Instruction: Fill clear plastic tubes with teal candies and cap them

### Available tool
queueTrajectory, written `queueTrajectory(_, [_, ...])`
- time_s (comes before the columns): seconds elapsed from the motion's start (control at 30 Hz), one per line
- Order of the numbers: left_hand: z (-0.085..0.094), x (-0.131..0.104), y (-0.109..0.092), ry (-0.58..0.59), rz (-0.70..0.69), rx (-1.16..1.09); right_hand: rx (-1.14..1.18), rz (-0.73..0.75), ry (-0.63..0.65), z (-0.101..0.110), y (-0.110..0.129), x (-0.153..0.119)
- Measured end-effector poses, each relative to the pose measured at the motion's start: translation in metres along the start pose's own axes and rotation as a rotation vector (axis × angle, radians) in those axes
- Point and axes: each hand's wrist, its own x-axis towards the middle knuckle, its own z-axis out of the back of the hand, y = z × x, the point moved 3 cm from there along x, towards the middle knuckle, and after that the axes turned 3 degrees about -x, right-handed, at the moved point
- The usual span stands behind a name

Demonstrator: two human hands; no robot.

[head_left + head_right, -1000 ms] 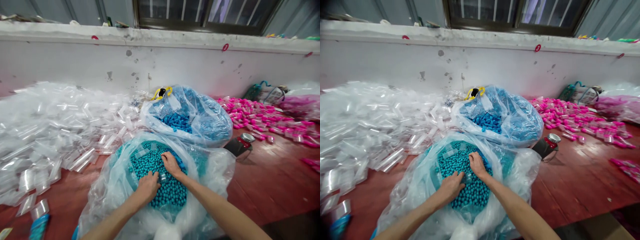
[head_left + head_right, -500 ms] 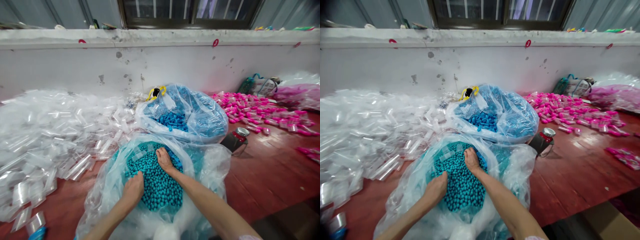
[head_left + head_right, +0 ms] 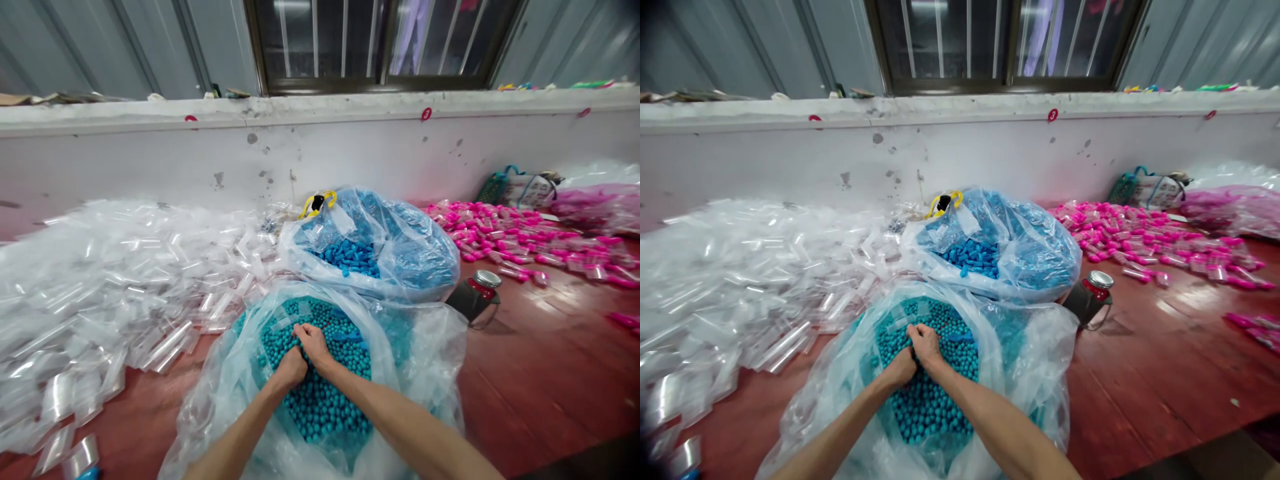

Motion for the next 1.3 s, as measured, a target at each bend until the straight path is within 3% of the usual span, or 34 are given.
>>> queueTrajectory(0.1, [-0.011, -0.004, 0.0, 0.05, 0.09, -0.272, -0.028, 0.009, 0.045, 0.01, 0.004, -0.004])
queueTrajectory(0.23, [-0.016, -0.017, 0.003, 0.116, 0.126, -0.622, -0.11, 0.14, 0.147, 0.052, 0.008, -0.021])
queueTrajectory(0.27, [-0.015, -0.02, 0.003, 0.135, 0.122, -0.695, -0.169, 0.172, 0.149, 0.066, 0.006, -0.027])
queueTrajectory(0.37, [-0.011, -0.026, 0.003, 0.189, 0.103, -0.864, -0.657, 0.248, 0.115, 0.101, -0.008, -0.045])
queueTrajectory(0.43, [-0.008, -0.028, 0.003, 0.205, 0.096, -0.938, -0.745, 0.295, 0.1, 0.11, -0.019, -0.053])
queueTrajectory(0.53, [-0.004, -0.031, 0.002, 0.202, 0.088, -1.004, -0.804, 0.311, 0.155, 0.103, -0.028, -0.051])
queueTrajectory(0.7, [0.005, -0.037, 0.003, 0.108, 0.049, -1.015, -0.787, 0.389, 0.445, 0.083, -0.017, -0.031])
queueTrajectory(0.77, [0.007, -0.039, 0.005, 0.048, 0.052, -0.952, -0.792, 0.33, 0.399, 0.084, -0.01, -0.027])
queueTrajectory(0.87, [0.007, -0.041, 0.007, -0.016, 0.038, -0.83, -0.886, 0.077, 0.22, 0.085, -0.006, -0.026])
queueTrajectory(0.93, [0.006, -0.041, 0.008, -0.039, 0.027, -0.785, -0.9, -0.032, 0.206, 0.078, -0.005, -0.027])
queueTrajectory(1.1, [0.005, -0.039, 0.011, -0.114, 0.049, -0.719, -0.847, 0.016, 0.297, 0.062, 0.0, -0.025])
queueTrajectory(1.23, [0.007, -0.039, 0.012, -0.13, 0.064, -0.716, -0.764, 0.089, 0.297, 0.066, 0.006, -0.023])
queueTrajectory(1.3, [0.007, -0.04, 0.012, -0.134, 0.069, -0.714, -0.596, 0.136, 0.271, 0.07, 0.013, -0.023])
